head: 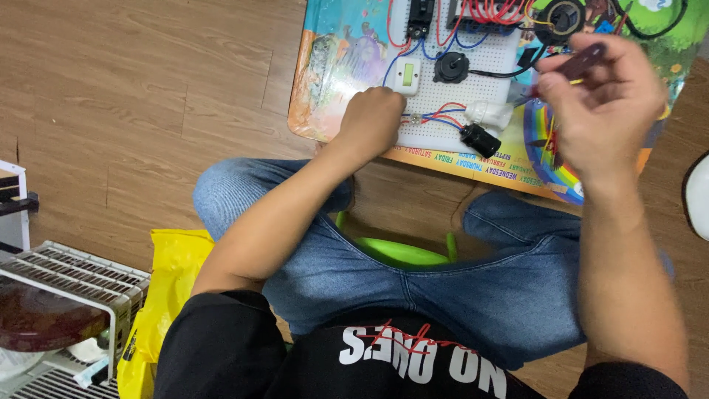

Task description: Preparing electrical wires by stripping insulation and connecting them to an electronic component terminal using a screwdriver.

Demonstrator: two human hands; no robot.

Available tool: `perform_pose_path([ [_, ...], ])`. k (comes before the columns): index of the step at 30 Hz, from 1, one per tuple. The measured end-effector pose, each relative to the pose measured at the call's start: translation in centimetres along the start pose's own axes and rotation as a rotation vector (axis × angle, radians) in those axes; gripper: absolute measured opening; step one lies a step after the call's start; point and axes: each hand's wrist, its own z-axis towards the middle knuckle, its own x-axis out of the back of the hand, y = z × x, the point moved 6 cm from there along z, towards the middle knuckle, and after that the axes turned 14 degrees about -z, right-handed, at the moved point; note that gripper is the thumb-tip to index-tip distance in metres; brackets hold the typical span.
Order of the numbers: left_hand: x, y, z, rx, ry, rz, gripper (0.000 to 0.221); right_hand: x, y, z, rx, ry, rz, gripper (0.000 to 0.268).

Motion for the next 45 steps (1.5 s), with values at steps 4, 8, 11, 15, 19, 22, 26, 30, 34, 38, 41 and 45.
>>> perform_pose_path([
  [4, 1.3, 1.2, -0.9, -0.056, 0.089, -0.101, 0.024, -1.7, -0.3, -0.1, -0.069, -0.075, 0.056, 0.035],
  [8, 2.8, 2.2, -1.1, 0.015, 0.1, -0.217, 0.019, 2.9, 5.5, 0.8, -0.04, 0.042, -0.404, 0.048],
  [11, 4.2, 2.5, -1.3, -0.018, 0.158, -0.21, 0.019, 3.4, 11.3, 1.1, -0.357, -0.024, -0.476, 0.044],
  [15, 5.5, 1.2, -1.5, 0.038, 0.227, -0.211, 0.014, 0.4, 14.9, 0.0, -0.424, -0.134, -0.675, 0.04],
  [19, 6.0, -0.7, -1.2, 0.069, 0.282, -0.153, 0.005, -1.4, 16.6, -0.1, -0.506, -0.142, -0.728, 0.032],
  [22, 6.6, -0.8, -1.6, 0.073, 0.292, -0.175, 0.01, -2.1, 19.0, -0.2, -0.416, -0.127, -0.732, 0.047],
  [26, 7.6, -0.3, -1.7, 0.058, 0.321, -0.207, 0.008, -2.8, 19.5, -0.3, -0.276, -0.127, -0.839, 0.041],
  [30, 7.6, -0.6, -1.3, 0.061, 0.313, -0.211, 0.007, -2.6, 17.8, -0.7, -0.222, -0.137, -0.778, 0.034],
  [34, 8.4, -0.4, -1.8, 0.052, 0.302, -0.23, 0.004, 1.0, 15.7, -1.0, -0.554, -0.25, -0.822, 0.035],
  [38, 8.7, -0.3, -1.7, 0.057, 0.298, -0.232, 0.006, 4.3, 19.4, -2.7, -0.431, -0.28, -1.103, 0.015],
  [41, 8.7, 0.3, -1.8, 0.02, 0.321, -0.236, 0.008, 3.3, 17.6, -2.8, -0.693, -0.327, -0.937, 0.034],
  [45, 8.8, 1.0, -2.2, -0.019, 0.342, -0.242, 0.009, 1.3, 16.9, -2.3, -0.579, -0.281, -0.925, 0.034],
])
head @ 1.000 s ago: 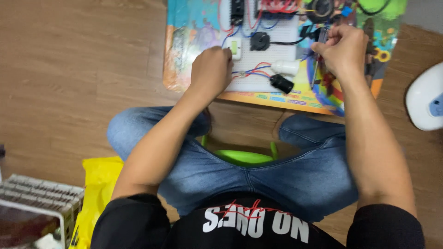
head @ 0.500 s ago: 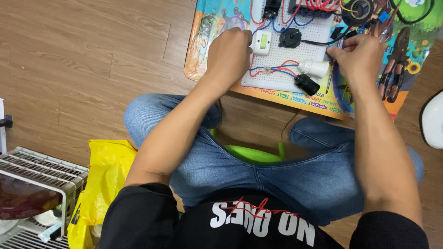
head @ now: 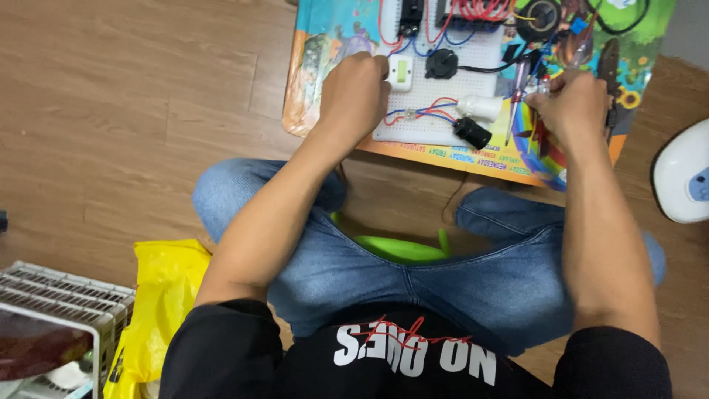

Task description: Preparing electrical wires by stripping insulation and connecting them to an electronic component terminal using a screwdriver.

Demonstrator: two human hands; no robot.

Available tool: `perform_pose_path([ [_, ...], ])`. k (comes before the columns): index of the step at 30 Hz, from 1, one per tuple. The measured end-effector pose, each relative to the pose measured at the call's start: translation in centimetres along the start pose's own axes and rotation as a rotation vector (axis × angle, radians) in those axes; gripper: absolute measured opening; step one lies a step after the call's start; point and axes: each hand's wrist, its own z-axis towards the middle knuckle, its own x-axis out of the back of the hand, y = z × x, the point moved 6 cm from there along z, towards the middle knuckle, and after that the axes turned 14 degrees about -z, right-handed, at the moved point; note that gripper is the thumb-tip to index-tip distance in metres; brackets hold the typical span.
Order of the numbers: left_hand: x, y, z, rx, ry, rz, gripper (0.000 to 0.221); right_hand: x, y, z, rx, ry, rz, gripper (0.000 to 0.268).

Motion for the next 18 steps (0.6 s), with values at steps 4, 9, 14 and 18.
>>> perform_pose_path([
  [4, -0.2, -0.4, -0.1, 0.056, -0.044, 0.006, 0.008, 1.3, -1.1, 0.0, -0.049, -0.081, 0.142, 0.029],
  [9, -1.9, -0.9, -0.4, 0.114, -0.093, -0.014, 0.02, 5.5, 0.3, -0.2, 0.303, 0.427, 0.57, 0.022],
  [14, -6.0, -1.7, -1.2, 0.155, -0.213, -0.039, 0.021, 9.8, -12.9, -8.5, 0.635, 0.41, 0.806, 0.035],
  [18, -6.7, -1.7, -1.6, 0.234, -0.276, -0.089, 0.021, 8.5, -17.2, -10.4, 0.788, 0.377, 0.733, 0.035],
])
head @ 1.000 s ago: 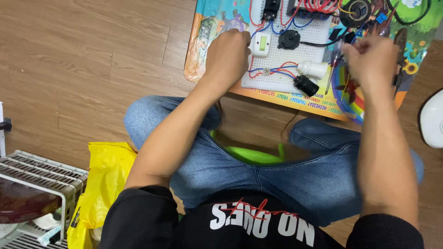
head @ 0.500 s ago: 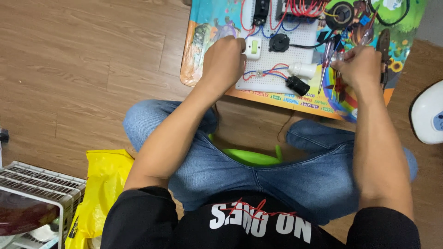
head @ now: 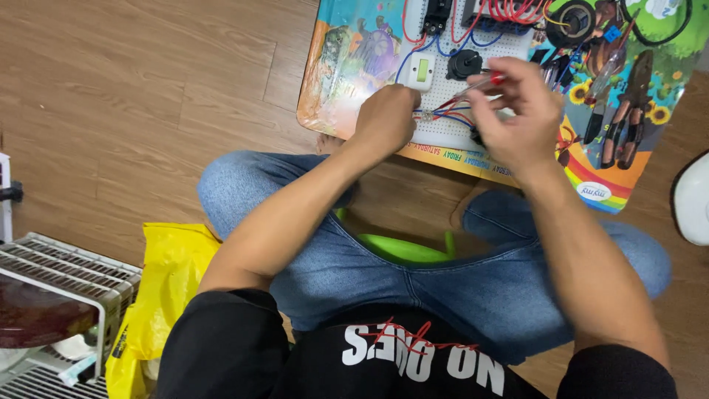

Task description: Preparing electrical wires by stripping insulation and connecting them to an electronic component terminal using a screwdriver.

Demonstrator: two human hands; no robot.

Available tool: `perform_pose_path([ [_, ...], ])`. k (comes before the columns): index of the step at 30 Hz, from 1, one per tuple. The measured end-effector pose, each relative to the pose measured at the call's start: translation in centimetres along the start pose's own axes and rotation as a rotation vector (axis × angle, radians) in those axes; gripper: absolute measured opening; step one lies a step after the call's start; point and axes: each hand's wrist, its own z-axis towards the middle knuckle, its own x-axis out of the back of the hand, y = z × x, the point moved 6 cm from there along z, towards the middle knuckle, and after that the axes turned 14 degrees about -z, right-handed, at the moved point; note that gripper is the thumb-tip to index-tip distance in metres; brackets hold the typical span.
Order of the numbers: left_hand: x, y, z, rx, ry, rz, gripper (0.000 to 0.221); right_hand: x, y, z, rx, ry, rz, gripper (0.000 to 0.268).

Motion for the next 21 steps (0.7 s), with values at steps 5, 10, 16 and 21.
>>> perform_pose_path([
  [5, -0.1, 0.4, 0.4, 0.02, -0.033, 0.038, 0.025, -0.9, 0.3, -0.4, 0.084, -0.031, -0.103, 0.034],
  [10, 0.0, 0.3, 0.7, 0.003, -0.029, 0.061, 0.025, -1.4, 0.7, -0.7, 0.145, -0.044, -0.131, 0.033],
  [16, 0.7, 0.4, 0.8, 0.032, -0.04, 0.013, 0.036, -1.9, 1.5, -1.5, 0.194, 0.03, -0.234, 0.038],
  [21, 0.7, 0.0, 1.1, 0.09, -0.042, -0.075, 0.056, -1.9, 1.4, -1.8, 0.15, 0.094, -0.254, 0.038],
])
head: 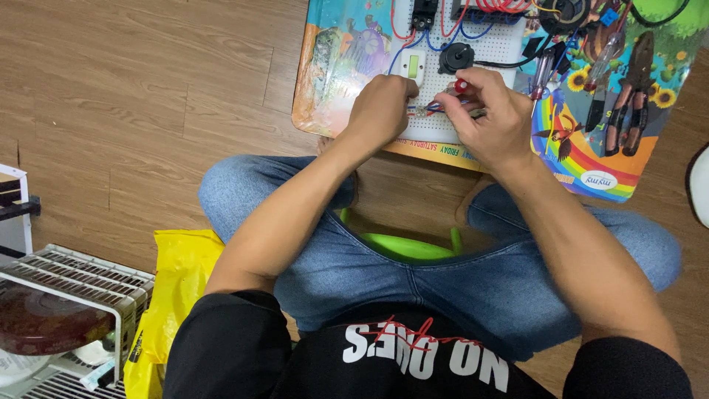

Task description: Preparing electrical wires by stripping insulation and connecting them to an electronic component terminal using a screwdriver.

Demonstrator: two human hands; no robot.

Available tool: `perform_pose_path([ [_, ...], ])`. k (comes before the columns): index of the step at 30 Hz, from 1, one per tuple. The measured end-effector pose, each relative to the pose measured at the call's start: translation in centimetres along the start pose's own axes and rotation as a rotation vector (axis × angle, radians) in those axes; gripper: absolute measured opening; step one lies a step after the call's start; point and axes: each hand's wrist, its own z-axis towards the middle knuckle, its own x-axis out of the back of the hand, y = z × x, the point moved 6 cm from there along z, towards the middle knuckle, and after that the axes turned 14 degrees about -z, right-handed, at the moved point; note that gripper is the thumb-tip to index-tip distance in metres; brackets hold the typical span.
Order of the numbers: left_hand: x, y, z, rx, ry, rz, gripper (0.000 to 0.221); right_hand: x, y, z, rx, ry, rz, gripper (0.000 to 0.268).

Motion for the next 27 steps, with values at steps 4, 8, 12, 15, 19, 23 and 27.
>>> perform_pose_path([
  [4, 0.0, 0.9, -0.2, -0.12, 0.015, -0.034, 0.046, 0.2, -0.4, 0.1, 0.01, 0.004, 0.007, 0.038],
  [8, -0.2, 1.6, -0.2, -0.241, -0.001, -0.093, 0.042, 0.0, -0.3, -0.3, 0.029, 0.011, -0.035, 0.04],
  [12, -0.4, 2.0, -0.5, -0.321, -0.038, -0.09, 0.03, 0.0, -0.6, -0.1, 0.082, -0.039, -0.079, 0.036],
  [15, 0.1, 3.9, -1.9, -0.418, -0.069, -0.183, 0.026, 0.1, -0.8, 0.0, 0.12, -0.039, -0.112, 0.031],
  [19, -0.7, 2.8, -1.0, -0.506, -0.036, -0.139, 0.018, 0.5, -1.3, 0.6, 0.093, -0.079, -0.187, 0.028],
  [23, -0.6, 2.9, -1.2, -0.645, -0.026, -0.117, 0.02, 1.3, -2.6, 1.8, 0.134, -0.101, -0.215, 0.032],
  [27, -0.7, 2.6, -1.1, -0.68, -0.021, -0.126, 0.023, 1.1, -2.9, 1.8, 0.125, -0.063, -0.048, 0.021],
])
